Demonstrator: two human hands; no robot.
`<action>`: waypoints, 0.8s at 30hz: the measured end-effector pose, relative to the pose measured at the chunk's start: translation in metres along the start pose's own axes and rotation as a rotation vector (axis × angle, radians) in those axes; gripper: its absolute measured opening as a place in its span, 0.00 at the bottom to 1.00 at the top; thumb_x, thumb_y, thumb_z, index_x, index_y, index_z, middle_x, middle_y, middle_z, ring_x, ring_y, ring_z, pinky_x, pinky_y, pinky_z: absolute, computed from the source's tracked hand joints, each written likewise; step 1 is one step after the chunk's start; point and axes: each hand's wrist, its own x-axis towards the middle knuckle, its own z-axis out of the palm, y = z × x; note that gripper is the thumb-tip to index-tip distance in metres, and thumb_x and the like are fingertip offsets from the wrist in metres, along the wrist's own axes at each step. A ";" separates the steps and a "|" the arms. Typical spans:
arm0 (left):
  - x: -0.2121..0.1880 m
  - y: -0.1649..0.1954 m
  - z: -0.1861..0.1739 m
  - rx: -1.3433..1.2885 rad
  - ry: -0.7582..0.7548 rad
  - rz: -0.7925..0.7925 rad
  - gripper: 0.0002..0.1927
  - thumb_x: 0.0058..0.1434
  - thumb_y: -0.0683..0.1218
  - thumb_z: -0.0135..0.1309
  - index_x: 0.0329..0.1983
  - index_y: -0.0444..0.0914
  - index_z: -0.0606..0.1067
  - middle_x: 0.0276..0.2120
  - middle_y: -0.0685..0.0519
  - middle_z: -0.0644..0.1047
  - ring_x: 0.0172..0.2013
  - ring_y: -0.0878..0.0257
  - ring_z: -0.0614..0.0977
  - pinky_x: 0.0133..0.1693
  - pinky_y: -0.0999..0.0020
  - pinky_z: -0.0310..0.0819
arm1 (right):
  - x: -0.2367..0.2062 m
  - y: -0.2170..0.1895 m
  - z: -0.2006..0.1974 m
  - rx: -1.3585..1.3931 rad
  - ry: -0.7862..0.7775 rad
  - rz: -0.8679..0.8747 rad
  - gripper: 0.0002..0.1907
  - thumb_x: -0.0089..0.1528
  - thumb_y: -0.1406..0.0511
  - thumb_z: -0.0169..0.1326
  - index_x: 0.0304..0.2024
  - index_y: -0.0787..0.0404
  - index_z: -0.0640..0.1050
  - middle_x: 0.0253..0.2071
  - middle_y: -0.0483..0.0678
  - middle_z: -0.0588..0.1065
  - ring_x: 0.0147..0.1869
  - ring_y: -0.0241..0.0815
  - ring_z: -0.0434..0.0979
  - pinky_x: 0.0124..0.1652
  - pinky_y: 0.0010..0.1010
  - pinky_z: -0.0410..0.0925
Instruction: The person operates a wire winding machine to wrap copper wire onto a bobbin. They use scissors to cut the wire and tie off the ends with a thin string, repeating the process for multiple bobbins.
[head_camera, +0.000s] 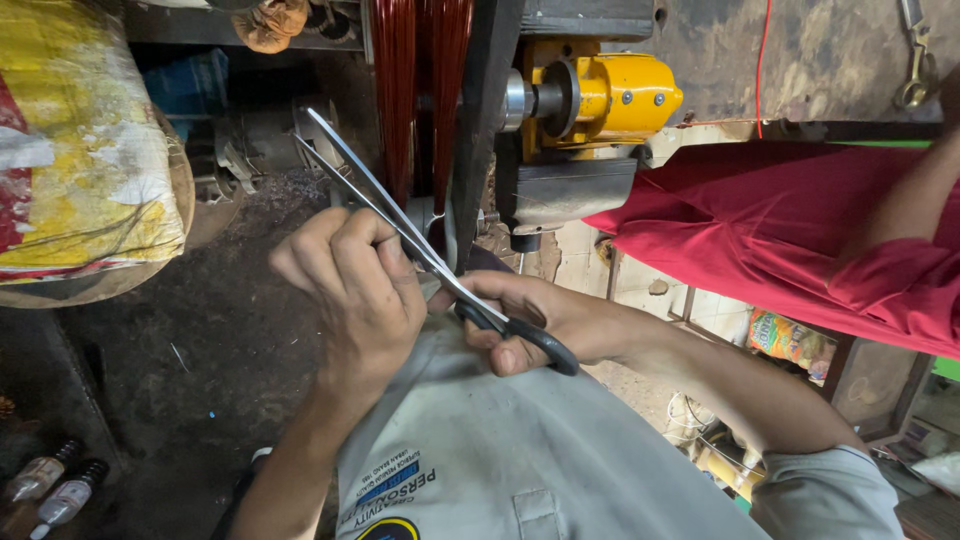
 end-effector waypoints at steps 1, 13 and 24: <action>-0.001 -0.001 0.003 -0.003 0.014 0.001 0.11 0.78 0.46 0.41 0.50 0.35 0.70 0.49 0.46 0.65 0.52 0.53 0.61 0.55 0.55 0.60 | 0.001 0.001 -0.001 0.005 0.003 0.009 0.51 0.54 0.47 0.71 0.70 0.64 0.64 0.37 0.39 0.65 0.38 0.29 0.66 0.37 0.21 0.62; -0.008 -0.020 -0.016 -0.066 0.201 -0.010 0.12 0.76 0.49 0.42 0.45 0.34 0.65 0.44 0.45 0.59 0.48 0.57 0.62 0.53 0.54 0.58 | 0.009 0.023 0.000 -0.270 -0.088 0.051 0.49 0.52 0.62 0.72 0.72 0.61 0.64 0.33 0.37 0.65 0.36 0.31 0.67 0.35 0.24 0.64; 0.052 -0.036 -0.045 -0.247 -0.243 -0.012 0.15 0.75 0.47 0.49 0.58 0.34 0.76 0.57 0.45 0.77 0.63 0.49 0.74 0.65 0.53 0.64 | -0.125 -0.005 -0.079 -0.917 0.781 -0.510 0.59 0.47 0.57 0.74 0.75 0.61 0.59 0.61 0.50 0.72 0.64 0.44 0.74 0.66 0.39 0.68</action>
